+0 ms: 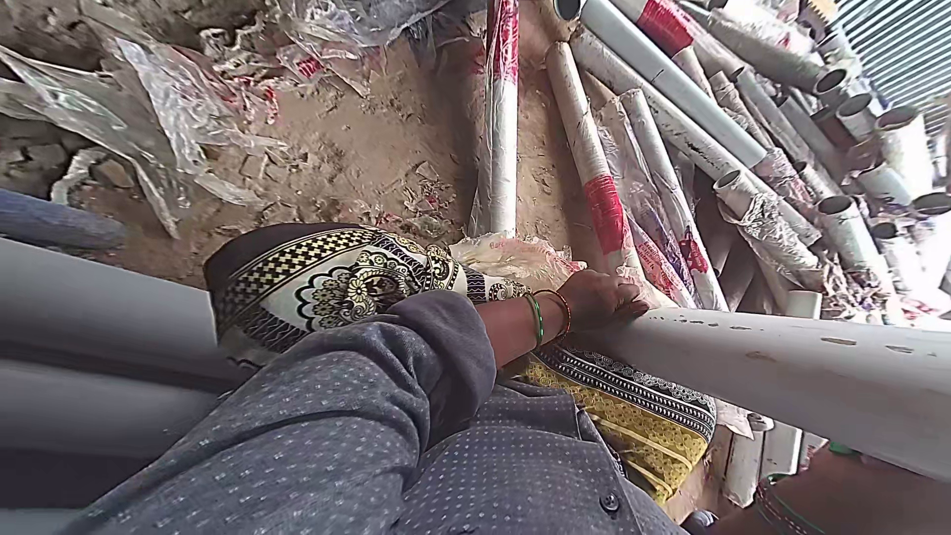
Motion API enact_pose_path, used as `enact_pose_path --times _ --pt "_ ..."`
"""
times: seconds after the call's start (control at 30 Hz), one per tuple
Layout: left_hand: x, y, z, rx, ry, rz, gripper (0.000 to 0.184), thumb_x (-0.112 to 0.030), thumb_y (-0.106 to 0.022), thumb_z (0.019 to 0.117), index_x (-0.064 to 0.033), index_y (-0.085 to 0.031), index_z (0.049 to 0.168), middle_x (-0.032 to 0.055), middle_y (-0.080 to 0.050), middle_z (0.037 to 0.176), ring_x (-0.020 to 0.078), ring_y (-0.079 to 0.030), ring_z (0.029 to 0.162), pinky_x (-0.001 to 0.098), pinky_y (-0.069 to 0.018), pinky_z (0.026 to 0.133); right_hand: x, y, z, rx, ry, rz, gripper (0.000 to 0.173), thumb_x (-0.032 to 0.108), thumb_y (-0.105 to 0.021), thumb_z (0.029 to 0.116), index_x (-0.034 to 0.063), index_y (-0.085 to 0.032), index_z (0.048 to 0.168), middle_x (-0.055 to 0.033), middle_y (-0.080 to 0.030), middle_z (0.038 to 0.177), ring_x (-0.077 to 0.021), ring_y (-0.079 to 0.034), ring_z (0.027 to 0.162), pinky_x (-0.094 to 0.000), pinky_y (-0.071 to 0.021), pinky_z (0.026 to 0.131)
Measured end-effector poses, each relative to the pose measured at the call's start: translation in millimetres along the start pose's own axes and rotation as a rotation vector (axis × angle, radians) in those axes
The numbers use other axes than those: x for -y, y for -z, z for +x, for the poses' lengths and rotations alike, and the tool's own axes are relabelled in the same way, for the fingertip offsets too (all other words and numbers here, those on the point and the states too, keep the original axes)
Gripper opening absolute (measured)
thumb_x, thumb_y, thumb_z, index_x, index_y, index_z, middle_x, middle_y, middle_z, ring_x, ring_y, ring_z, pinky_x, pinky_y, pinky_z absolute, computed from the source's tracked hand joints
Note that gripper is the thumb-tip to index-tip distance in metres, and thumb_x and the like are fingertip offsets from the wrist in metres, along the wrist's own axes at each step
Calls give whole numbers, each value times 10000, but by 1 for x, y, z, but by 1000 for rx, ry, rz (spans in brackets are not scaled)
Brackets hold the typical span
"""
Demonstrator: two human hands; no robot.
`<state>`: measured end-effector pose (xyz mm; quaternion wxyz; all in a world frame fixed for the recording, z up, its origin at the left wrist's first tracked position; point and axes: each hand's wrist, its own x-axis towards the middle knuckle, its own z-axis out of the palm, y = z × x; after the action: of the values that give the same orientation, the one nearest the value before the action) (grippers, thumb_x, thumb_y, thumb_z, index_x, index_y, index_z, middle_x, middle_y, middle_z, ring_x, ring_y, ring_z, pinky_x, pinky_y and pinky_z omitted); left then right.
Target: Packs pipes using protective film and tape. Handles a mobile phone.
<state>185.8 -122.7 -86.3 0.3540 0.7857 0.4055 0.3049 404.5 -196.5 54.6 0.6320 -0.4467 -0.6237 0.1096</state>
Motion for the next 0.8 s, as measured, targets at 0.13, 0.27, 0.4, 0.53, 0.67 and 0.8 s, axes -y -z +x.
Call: enact_pose_path --times 0.13,0.27,0.4,0.53,0.67,0.8 --pt "6 -1 9 -1 52 33 432 -310 -436 1092 46 -652 977 219 -677 917 378 -689 897 540 -512 745 -10 6 3 -68 -17 -30 802 652 -761 802 44 -420 1197 152 -651 992 26 -666 988 -233 -561 879" --pt "8 2 16 86 157 4 454 -341 -393 1107 31 -645 1047 217 -683 1015 369 -682 965 560 -502 796 -7 2 7 -72 -34 -36 845 664 -789 766 48 -402 1196 142 -637 994 18 -667 975 -239 -569 862" --pt "14 4 22 179 252 4 485 -381 -341 1115 12 -624 1132 218 -676 1083 377 -667 1040 584 -491 859 -14 5 11 -43 10 -37 839 658 -799 758 64 -402 1197 157 -636 992 22 -668 948 -230 -574 823" --pt "24 3 27 247 303 40 514 -414 -315 1114 -8 -619 1196 235 -676 1129 397 -656 1100 618 -484 899 -12 0 11 -68 -10 -74 1093 715 -787 729 -44 -273 1324 79 -588 1121 -5 -648 1015 -254 -579 832" --pt "46 0 25 278 423 131 510 -393 -290 1120 -45 -585 1349 237 -656 1249 413 -628 1185 627 -464 965 -5 -7 7 -65 1 -59 1111 687 -811 711 -47 -248 1327 114 -589 1112 30 -653 966 -228 -585 771" --pt "57 3 14 205 529 103 507 -402 -321 1114 -38 -589 1342 233 -660 1248 403 -617 1210 618 -452 992 8 -13 1 31 5 -31 1055 591 -799 779 -60 -202 1356 141 -578 1160 66 -646 975 -194 -586 757"
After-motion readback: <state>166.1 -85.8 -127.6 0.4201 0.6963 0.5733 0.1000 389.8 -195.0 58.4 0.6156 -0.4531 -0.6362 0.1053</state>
